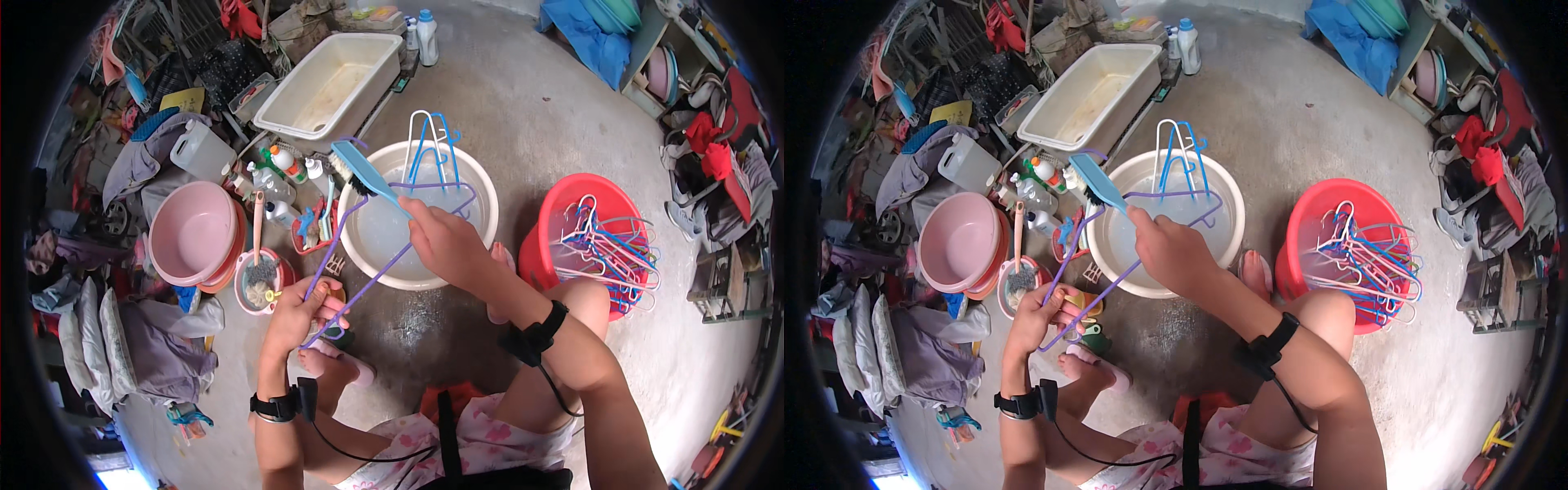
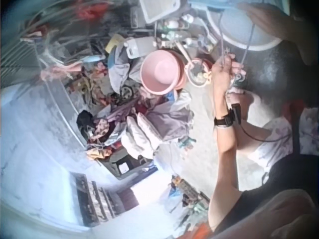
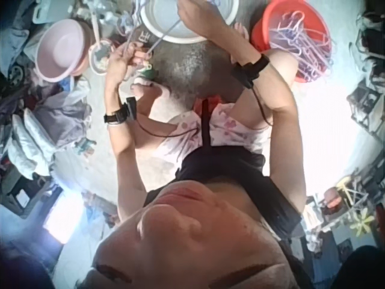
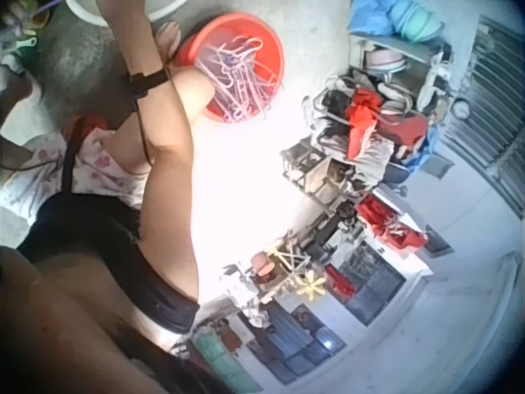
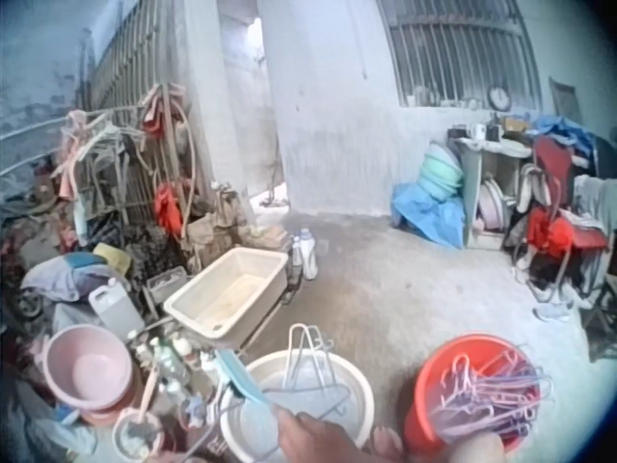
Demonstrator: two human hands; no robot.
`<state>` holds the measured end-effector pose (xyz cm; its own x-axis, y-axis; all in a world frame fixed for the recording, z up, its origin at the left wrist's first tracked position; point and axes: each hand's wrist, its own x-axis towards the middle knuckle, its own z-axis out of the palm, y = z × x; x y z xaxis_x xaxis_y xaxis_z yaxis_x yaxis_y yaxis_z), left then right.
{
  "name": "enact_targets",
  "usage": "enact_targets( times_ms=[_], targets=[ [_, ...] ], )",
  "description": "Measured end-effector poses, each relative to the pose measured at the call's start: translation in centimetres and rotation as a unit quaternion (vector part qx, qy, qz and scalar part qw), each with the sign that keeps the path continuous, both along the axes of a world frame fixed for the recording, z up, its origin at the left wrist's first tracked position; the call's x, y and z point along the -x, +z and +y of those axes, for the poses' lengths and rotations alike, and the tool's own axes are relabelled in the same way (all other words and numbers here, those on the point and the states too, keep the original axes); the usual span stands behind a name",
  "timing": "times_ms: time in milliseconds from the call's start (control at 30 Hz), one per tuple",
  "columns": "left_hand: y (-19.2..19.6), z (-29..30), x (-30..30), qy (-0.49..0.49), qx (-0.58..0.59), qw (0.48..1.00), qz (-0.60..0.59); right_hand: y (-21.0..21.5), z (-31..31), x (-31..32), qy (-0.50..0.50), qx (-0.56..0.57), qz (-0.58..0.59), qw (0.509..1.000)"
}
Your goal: The recorder is washing plastic clothes hangers in a bucket of soapy water using a blue brush.
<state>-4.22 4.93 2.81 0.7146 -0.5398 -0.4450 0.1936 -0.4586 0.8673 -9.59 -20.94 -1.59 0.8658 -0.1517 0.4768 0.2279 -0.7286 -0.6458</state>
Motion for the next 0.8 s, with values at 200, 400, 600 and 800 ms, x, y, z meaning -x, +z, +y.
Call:
enact_targets(
  times_ms=[200, 400, 600, 800],
  targets=[
    [0.3, 0.3, -0.5, 0.071, -0.012, 0.997, -0.04, -1.1, 0.3, 2.4, 0.064, 0.011, 0.132, 0.989],
    [-0.2, 1.5, -0.4, 0.079, 0.006, 0.996, -0.031, 1.2, -0.4, 2.9, 0.045, -0.057, 0.217, 0.974],
    [-0.2, 1.5, -0.1, 0.057, -0.001, 0.998, -0.014, 0.4, 0.5, 1.9, 0.063, -0.044, 0.067, 0.995],
    [-0.4, 0.7, 0.1, 0.024, 0.002, 1.0, -0.008, -1.1, 0.6, 0.1, 0.007, -0.011, 0.042, 0.999]
  ],
)
